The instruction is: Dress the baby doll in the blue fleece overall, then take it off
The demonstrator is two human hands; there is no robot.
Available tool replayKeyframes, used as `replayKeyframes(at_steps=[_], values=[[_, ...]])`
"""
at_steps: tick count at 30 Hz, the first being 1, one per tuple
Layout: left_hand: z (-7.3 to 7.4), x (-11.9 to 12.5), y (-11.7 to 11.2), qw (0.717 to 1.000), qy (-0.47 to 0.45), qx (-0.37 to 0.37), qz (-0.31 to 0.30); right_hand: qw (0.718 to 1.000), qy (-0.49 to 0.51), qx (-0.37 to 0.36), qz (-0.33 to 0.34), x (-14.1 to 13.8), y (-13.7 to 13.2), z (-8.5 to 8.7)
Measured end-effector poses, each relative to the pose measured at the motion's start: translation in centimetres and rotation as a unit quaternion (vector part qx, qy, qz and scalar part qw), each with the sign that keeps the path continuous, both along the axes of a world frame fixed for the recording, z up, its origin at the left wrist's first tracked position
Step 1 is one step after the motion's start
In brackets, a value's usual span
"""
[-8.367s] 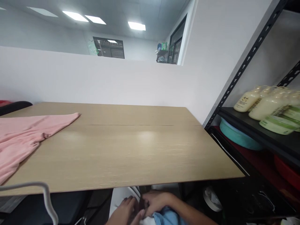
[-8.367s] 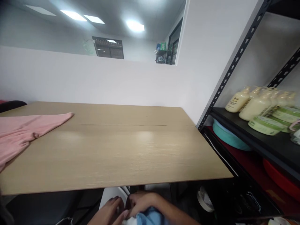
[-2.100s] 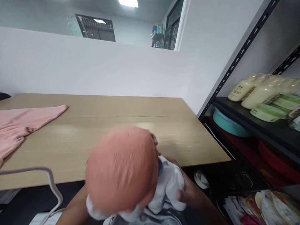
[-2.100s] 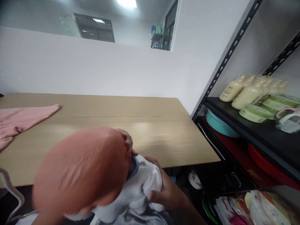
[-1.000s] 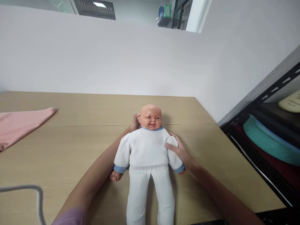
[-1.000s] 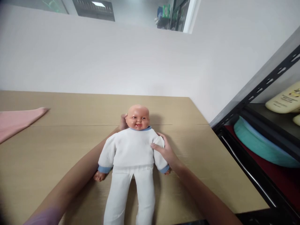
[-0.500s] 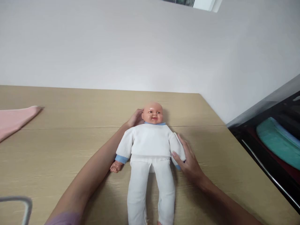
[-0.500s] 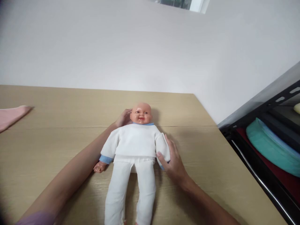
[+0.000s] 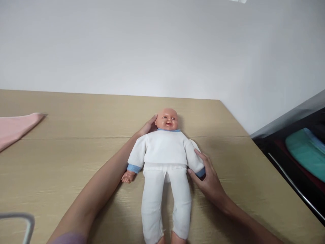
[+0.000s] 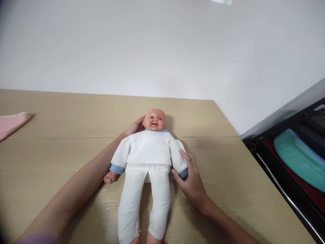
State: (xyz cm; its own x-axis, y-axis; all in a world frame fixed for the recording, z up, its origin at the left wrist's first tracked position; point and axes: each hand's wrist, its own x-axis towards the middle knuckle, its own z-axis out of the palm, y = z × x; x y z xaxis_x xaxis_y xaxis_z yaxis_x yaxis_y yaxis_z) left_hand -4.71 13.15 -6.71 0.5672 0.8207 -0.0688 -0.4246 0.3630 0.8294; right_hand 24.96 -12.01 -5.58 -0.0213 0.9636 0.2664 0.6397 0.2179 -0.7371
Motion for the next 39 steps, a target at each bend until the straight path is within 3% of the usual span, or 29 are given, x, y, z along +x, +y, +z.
replayKeyframes(at_steps=[4, 13, 20, 39], values=[[0.0, 0.1, 0.0, 1.000, 0.007, -0.005, -0.012, 1.000, 0.002, -0.002, 0.008, 0.0, 0.0, -0.2], [1.8, 0.9, -1.5, 0.999, -0.004, 0.037, 0.039, 1.000, -0.010, -0.006, 0.020, 0.3, 0.2, -0.4], [1.3, 0.5, -1.4, 0.991, 0.027, 0.081, 0.104, 0.999, -0.021, -0.014, 0.023, 0.5, 0.2, -0.3], [0.8, 0.4, -0.3, 0.980, 0.098, 0.110, 0.134, 0.998, -0.036, 0.016, 0.048, 1.1, 1.0, -0.8]])
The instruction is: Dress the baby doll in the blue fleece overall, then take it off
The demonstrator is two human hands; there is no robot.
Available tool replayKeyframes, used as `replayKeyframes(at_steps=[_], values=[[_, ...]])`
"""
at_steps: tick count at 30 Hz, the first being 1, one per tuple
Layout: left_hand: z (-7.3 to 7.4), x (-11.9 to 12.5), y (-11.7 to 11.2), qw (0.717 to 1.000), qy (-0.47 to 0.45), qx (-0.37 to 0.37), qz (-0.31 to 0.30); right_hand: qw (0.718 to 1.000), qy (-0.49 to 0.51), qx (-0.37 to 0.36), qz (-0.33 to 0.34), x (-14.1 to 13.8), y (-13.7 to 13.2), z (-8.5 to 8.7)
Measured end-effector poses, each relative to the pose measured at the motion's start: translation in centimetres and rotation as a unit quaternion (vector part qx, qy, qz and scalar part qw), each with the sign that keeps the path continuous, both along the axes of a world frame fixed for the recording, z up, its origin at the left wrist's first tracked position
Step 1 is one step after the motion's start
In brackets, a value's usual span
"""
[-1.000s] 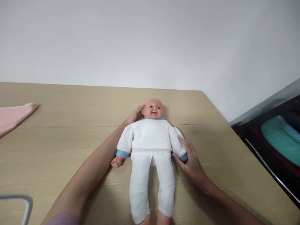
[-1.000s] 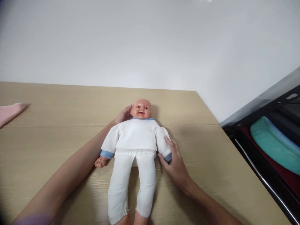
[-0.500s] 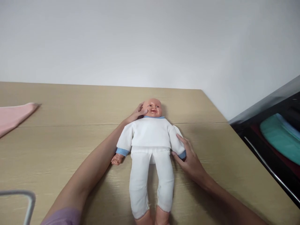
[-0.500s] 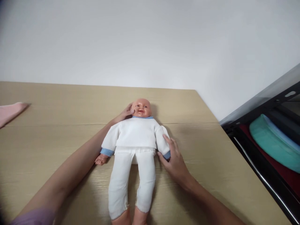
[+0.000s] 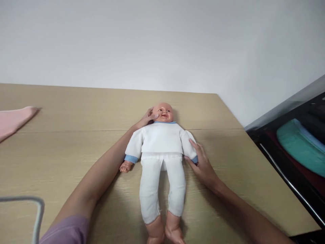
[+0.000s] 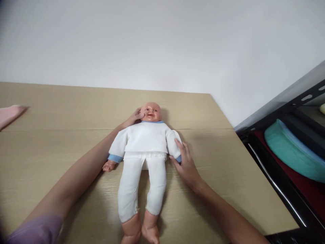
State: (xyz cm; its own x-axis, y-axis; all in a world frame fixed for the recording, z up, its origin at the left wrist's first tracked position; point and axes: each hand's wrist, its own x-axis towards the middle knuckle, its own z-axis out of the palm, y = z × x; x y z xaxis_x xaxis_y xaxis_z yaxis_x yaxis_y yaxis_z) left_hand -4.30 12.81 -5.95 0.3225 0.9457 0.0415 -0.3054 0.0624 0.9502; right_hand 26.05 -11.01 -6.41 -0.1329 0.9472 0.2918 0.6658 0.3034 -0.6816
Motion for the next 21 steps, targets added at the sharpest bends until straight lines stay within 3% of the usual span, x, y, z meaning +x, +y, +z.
replayKeyframes(at_steps=[6, 11, 13, 17, 18, 21], values=[[1.1, -0.2, -0.9, 0.999, 0.047, 0.027, 0.005, 0.999, -0.019, 0.051, -0.008, -0.1, 0.6, 0.3], [4.0, -2.8, -3.4, 0.980, 0.198, -0.005, 0.028, 0.987, -0.016, 0.154, -0.054, 0.0, 1.1, 0.4], [5.4, -3.3, -4.9, 0.957, 0.275, 0.035, 0.086, 0.978, 0.003, 0.194, -0.077, 0.0, 1.5, 0.6], [8.8, -0.4, -10.0, 0.860, 0.370, 0.193, 0.294, 0.960, 0.048, 0.261, -0.095, -0.3, 1.8, 1.9], [9.8, 1.1, -11.9, 0.848, 0.368, 0.238, 0.297, 0.956, 0.055, 0.271, -0.095, -0.4, 1.6, 2.6], [12.9, 5.9, -19.5, 0.851, 0.305, 0.371, 0.212, 0.951, 0.060, 0.294, -0.080, -0.5, -0.7, 5.3]])
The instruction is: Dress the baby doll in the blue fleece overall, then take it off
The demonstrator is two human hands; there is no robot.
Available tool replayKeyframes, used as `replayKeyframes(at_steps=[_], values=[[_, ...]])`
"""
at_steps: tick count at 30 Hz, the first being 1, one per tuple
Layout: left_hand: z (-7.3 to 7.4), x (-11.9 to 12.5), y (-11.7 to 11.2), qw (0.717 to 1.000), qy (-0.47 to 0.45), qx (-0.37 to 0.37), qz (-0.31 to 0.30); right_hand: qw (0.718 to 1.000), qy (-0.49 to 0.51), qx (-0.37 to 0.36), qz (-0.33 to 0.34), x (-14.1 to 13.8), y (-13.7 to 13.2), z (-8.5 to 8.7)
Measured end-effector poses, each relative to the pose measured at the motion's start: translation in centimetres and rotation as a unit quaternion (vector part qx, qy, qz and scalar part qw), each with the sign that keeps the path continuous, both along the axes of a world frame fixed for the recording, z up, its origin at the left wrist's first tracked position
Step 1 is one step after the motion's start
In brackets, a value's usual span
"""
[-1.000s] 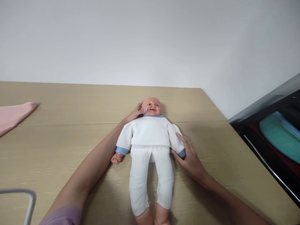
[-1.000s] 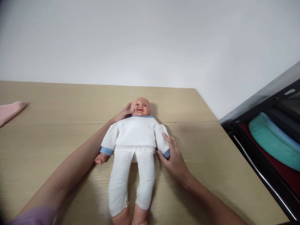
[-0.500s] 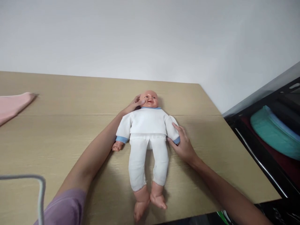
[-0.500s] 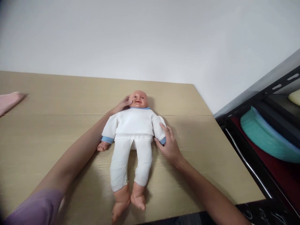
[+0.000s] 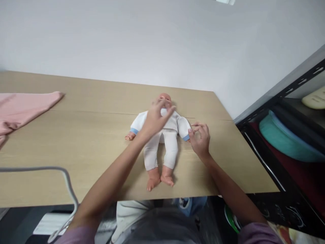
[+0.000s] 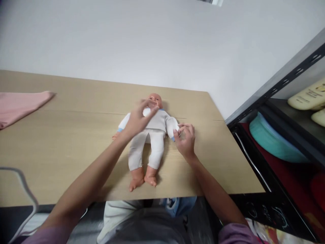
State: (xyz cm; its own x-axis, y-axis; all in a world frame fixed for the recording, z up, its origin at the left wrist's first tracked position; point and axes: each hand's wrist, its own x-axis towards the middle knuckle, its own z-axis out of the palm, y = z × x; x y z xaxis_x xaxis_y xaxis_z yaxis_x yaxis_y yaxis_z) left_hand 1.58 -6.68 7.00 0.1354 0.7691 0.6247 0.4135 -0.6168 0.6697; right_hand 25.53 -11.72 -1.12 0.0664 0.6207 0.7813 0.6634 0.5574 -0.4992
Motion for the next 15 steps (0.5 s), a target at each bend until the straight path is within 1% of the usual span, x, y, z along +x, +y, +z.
replayKeyframes(at_steps=[1, 2, 3, 4, 5, 6, 7, 8, 9, 10, 11, 12, 13, 14, 15], values=[[0.7, 1.4, -3.0, 0.999, 0.004, 0.023, -0.047, 1.000, -0.008, 0.012, 0.007, 0.2, -1.6, 0.7], [1.0, 2.5, -6.2, 0.995, 0.005, 0.036, -0.092, 0.999, -0.019, 0.030, 0.012, 0.6, -3.5, 1.2], [0.7, 3.5, -9.5, 0.989, 0.013, 0.039, -0.141, 0.998, -0.033, 0.055, 0.013, 1.2, -6.0, 1.2], [-0.2, 4.1, -12.7, 0.981, 0.026, 0.048, -0.188, 0.996, -0.059, 0.072, 0.009, 2.0, -8.7, 0.7], [-1.7, 4.5, -15.9, 0.972, 0.043, 0.067, -0.222, 0.992, -0.077, 0.102, -0.008, 3.0, -11.7, -0.4], [-3.9, 4.7, -18.9, 0.961, 0.065, 0.081, -0.256, 0.987, -0.100, 0.124, -0.026, 4.0, -14.8, -2.0], [-6.5, 4.5, -21.6, 0.941, 0.088, 0.090, -0.314, 0.983, -0.132, 0.125, -0.031, 5.1, -17.9, -4.1], [-9.4, 4.2, -24.1, 0.937, 0.092, 0.073, -0.329, 0.982, -0.141, 0.120, -0.043, 6.1, -20.7, -6.3], [-12.4, 3.6, -26.1, 0.933, 0.098, 0.061, -0.341, 0.986, -0.139, 0.081, -0.044, 6.9, -23.1, -8.7], [-15.3, 2.9, -27.8, 0.927, 0.127, 0.025, -0.351, 0.988, -0.136, 0.040, -0.053, 7.6, -25.1, -11.1], [-18.0, 2.1, -29.0, 0.929, 0.153, -0.046, -0.334, 0.989, -0.131, -0.001, -0.065, 8.1, -26.6, -13.2], [-20.4, 1.3, -29.8, 0.930, 0.157, -0.140, -0.300, 0.989, -0.118, -0.041, -0.085, 8.4, -27.7, -15.1], [-22.4, 0.7, -30.2, 0.929, 0.141, -0.226, -0.256, 0.986, -0.105, -0.075, -0.106, 8.5, -28.3, -16.7], [-24.1, 0.2, -30.2, 0.929, 0.107, -0.286, -0.212, 0.982, -0.070, -0.121, -0.126, 8.6, -28.6, -18.1], [-25.5, -0.1, -29.9, 0.926, 0.074, -0.328, -0.169, 0.974, -0.014, -0.179, -0.142, 8.7, -28.6, -19.3]])
